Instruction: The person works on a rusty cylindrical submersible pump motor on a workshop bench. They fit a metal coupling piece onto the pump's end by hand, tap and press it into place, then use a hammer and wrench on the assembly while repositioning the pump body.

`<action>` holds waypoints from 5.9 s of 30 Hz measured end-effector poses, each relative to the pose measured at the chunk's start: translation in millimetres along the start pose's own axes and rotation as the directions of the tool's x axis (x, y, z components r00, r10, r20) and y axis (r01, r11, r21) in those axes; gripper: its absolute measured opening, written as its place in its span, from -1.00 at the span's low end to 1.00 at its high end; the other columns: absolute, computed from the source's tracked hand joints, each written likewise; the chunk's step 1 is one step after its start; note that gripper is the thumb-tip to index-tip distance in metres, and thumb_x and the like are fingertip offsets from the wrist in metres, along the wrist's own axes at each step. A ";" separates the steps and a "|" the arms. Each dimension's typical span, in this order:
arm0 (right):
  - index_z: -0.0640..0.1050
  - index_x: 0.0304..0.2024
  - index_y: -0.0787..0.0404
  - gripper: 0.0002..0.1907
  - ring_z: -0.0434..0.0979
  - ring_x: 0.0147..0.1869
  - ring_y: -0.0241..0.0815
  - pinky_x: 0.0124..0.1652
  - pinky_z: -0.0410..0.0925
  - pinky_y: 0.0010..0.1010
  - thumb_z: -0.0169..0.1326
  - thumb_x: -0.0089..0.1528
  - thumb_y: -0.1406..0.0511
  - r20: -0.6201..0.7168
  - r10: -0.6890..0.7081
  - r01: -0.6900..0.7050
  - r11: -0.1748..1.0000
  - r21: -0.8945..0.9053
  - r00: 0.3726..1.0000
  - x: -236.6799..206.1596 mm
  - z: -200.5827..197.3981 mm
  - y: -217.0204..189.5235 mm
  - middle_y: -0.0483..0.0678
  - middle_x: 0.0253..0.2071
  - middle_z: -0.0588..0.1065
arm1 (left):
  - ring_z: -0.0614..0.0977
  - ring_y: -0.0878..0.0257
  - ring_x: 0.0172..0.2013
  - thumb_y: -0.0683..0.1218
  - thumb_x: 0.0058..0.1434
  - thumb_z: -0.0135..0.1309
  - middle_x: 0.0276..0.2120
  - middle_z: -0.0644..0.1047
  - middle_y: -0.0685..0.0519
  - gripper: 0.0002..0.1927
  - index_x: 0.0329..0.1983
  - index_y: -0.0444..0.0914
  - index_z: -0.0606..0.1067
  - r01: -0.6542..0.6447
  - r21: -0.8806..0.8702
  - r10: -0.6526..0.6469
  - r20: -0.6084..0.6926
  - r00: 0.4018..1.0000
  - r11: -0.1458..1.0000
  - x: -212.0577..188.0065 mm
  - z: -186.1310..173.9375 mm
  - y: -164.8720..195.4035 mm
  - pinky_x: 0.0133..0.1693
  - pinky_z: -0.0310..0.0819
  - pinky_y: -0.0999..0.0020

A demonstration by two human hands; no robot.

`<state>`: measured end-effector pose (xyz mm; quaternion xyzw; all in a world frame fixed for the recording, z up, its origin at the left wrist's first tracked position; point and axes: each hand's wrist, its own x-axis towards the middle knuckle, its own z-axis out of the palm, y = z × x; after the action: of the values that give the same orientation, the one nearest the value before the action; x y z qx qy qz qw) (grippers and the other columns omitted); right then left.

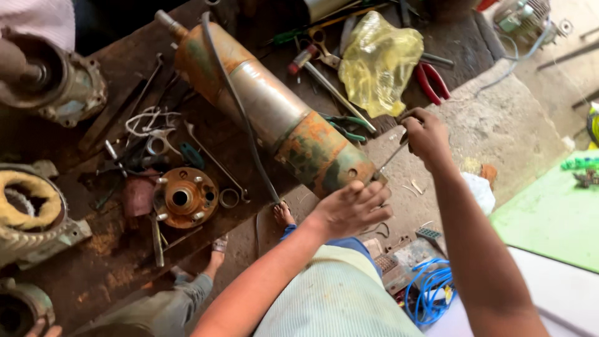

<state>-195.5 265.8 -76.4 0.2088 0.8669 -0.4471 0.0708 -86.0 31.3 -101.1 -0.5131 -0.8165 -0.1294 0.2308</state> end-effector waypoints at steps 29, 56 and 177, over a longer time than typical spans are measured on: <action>0.48 0.02 0.23 -0.76 0.15 -0.61 -0.43 -0.59 0.14 -0.55 0.02 0.43 0.20 0.477 0.045 -0.479 0.067 0.875 0.878 -155.5 -25.4 138.3 -0.30 -0.62 0.20 | 0.09 0.14 0.47 0.53 0.11 -0.01 0.46 0.18 0.06 -0.03 0.48 -0.02 0.17 0.228 -0.312 -0.036 0.519 0.854 0.922 59.7 -30.0 -79.7 0.43 -0.26 0.03; 0.31 0.40 0.14 -0.54 0.25 -0.26 -0.45 -0.21 0.31 -0.58 -0.12 0.44 0.33 -0.269 0.043 0.159 0.715 0.681 0.962 -229.1 197.2 77.8 -0.26 -0.31 0.28 | 0.12 -0.12 0.43 0.38 -0.18 0.38 0.46 0.08 -0.06 0.03 0.36 0.13 0.24 -0.217 -0.252 0.320 0.508 0.800 0.943 59.8 -27.0 -100.0 0.39 -0.05 -0.14; 0.44 -0.06 0.19 -0.74 0.11 -0.54 -0.44 -0.54 0.08 -0.54 -0.19 0.45 0.17 0.381 0.232 -0.306 -0.301 0.903 0.895 -237.7 153.3 16.4 -0.24 -0.48 0.24 | 0.19 -0.11 0.40 0.26 -0.22 0.43 0.42 0.18 -0.01 -0.14 0.18 0.00 0.41 -0.231 -0.389 0.369 0.331 0.869 0.892 53.5 -21.7 -106.2 0.38 0.02 -0.12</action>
<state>16.2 79.8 -105.6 0.3646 0.1169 -0.9238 0.0028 -195.6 16.5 -52.5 -0.6824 -0.7205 -0.1224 -0.0127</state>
